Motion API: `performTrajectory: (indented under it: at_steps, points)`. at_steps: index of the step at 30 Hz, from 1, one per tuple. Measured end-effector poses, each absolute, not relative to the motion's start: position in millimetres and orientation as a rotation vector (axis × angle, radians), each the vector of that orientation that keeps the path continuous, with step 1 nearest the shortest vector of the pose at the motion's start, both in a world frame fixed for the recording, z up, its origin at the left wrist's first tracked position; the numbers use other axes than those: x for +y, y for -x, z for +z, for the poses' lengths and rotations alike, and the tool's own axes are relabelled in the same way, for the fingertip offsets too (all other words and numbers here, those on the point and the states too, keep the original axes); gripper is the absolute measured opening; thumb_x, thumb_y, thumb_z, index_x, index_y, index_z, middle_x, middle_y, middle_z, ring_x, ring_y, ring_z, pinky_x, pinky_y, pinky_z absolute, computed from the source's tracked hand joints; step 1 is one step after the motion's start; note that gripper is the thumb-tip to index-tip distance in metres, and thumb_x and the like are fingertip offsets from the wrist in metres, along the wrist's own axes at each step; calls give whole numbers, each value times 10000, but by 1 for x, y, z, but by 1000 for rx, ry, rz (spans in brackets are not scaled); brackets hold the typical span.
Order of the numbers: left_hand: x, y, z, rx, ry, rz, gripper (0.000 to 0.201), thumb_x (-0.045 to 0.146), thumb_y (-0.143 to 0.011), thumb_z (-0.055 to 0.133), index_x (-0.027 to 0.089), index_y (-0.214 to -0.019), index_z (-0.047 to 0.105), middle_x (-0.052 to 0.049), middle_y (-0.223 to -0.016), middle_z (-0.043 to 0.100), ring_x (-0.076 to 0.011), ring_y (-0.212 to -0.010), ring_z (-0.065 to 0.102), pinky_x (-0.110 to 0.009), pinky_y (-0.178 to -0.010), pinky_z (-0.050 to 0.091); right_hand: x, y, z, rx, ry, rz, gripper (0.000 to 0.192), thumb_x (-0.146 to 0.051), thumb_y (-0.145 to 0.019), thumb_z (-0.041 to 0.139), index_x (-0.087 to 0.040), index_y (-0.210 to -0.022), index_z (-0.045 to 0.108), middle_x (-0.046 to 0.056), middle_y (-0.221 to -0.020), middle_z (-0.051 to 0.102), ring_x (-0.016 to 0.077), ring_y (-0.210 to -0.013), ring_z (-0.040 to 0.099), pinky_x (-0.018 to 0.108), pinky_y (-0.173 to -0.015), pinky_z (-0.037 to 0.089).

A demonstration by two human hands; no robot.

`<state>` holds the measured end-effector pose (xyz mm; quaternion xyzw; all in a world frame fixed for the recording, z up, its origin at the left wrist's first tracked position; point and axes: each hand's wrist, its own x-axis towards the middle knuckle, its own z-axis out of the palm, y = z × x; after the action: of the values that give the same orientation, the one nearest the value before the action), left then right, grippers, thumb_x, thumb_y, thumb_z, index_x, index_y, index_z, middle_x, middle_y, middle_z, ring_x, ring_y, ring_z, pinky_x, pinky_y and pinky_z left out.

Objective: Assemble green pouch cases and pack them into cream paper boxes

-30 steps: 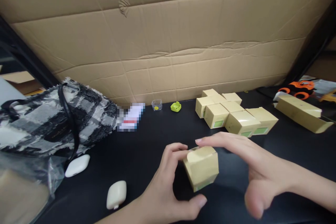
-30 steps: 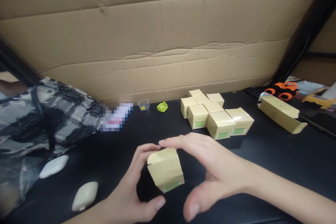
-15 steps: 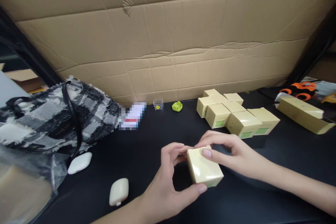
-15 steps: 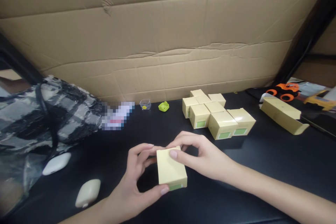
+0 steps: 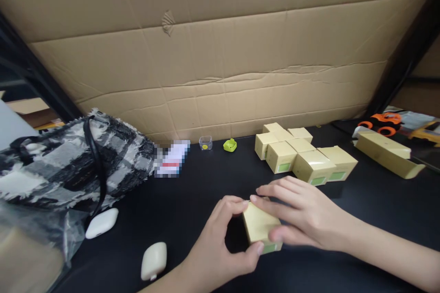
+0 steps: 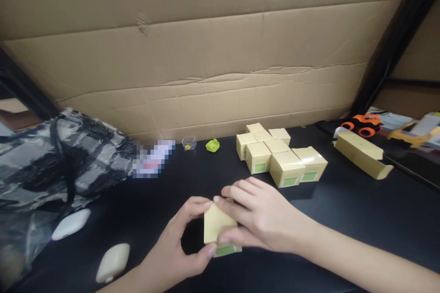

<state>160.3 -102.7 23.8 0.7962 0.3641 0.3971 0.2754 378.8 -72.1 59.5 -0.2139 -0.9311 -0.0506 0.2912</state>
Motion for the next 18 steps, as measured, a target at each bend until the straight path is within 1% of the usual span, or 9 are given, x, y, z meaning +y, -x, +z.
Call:
performTrajectory:
  at_steps: [2, 3, 5, 7, 10, 12, 15, 16, 18]
  points:
    - [-101, -160, 25, 960, -2253, 1084, 498, 147, -682, 663, 275, -1112, 448, -36, -1068, 564, -218, -963, 610, -372, -842, 508, -74, -379, 59, -2536, 489, -213, 656, -594, -886, 461, -15, -1150, 618, 205, -976, 673, 277, -843, 632, 375, -687, 493]
    - [-101, -160, 26, 954, -2300, 1081, 509, 145, -684, 657, 280, -1124, 441, -34, -1060, 567, -215, -953, 609, -360, -828, 507, -76, -379, 59, -2545, 487, -211, 683, -609, -867, 482, -2, -1151, 610, 209, -979, 671, 282, -848, 634, 378, -687, 494]
    - [-101, -160, 28, 963, -2334, 1057, 507, 147, -696, 642, 290, -1134, 429, -27, -1045, 571, -209, -934, 606, -346, -806, 507, -78, -377, 61, -2550, 545, -128, 609, -559, -854, 545, -31, -1149, 606, 187, -999, 665, 278, -877, 626, 381, -713, 495]
    - [-102, -159, 28, 1000, -2287, 1009, 514, 156, -703, 633, 300, -1140, 404, -21, -1041, 567, -203, -910, 602, -354, -798, 508, -80, -376, 65, -2574, 656, 75, 528, -498, -828, 614, -91, -1164, 596, 143, -1013, 658, 252, -895, 616, 367, -746, 500]
    - [-105, -157, 23, 1054, -2130, 978, 676, 212, -714, 638, 311, -1260, 251, -62, -1171, 511, -242, -1006, 569, -442, -876, 487, -74, -378, 80, -2594, 766, 365, 586, -462, -775, 690, -140, -1244, 548, 100, -1001, 655, 222, -904, 617, 341, -779, 512]
    - [-105, -155, 18, 1075, -2036, 989, 731, 249, -762, 598, 306, -1316, 125, -110, -1291, 418, -274, -1119, 509, -512, -948, 438, -60, -381, 95, -2547, 777, 401, 621, -428, -782, 688, -156, -1308, 501, 111, -1094, 641, 234, -1000, 608, 360, -850, 504]
    - [-104, -155, 14, 1116, -1938, 970, 590, 243, -844, 498, 298, -1300, 127, -130, -1349, 340, -264, -1158, 471, -530, -979, 408, -23, -384, 119, -2361, 849, 369, 571, -397, -809, 644, -198, -1319, 486, 99, -1252, 585, 250, -1122, 568, 402, -937, 477]
    - [-104, -155, 14, 1131, -1912, 956, 552, 243, -858, 483, 293, -1291, 143, -132, -1355, 331, -257, -1155, 471, -523, -982, 407, -7, -385, 127, -2298, 919, 355, 544, -397, -800, 650, -208, -1290, 507, 85, -1243, 589, 245, -1107, 579, 401, -939, 481]
    - [-103, -157, 16, 1155, -1868, 924, 499, 254, -877, 470, 277, -1278, 174, -137, -1352, 335, -245, -1148, 478, -506, -991, 408, 28, -386, 139, -2283, 1000, 346, 559, -365, -810, 648, -184, -1309, 474, 106, -1264, 570, 246, -1118, 575, 395, -945, 483]
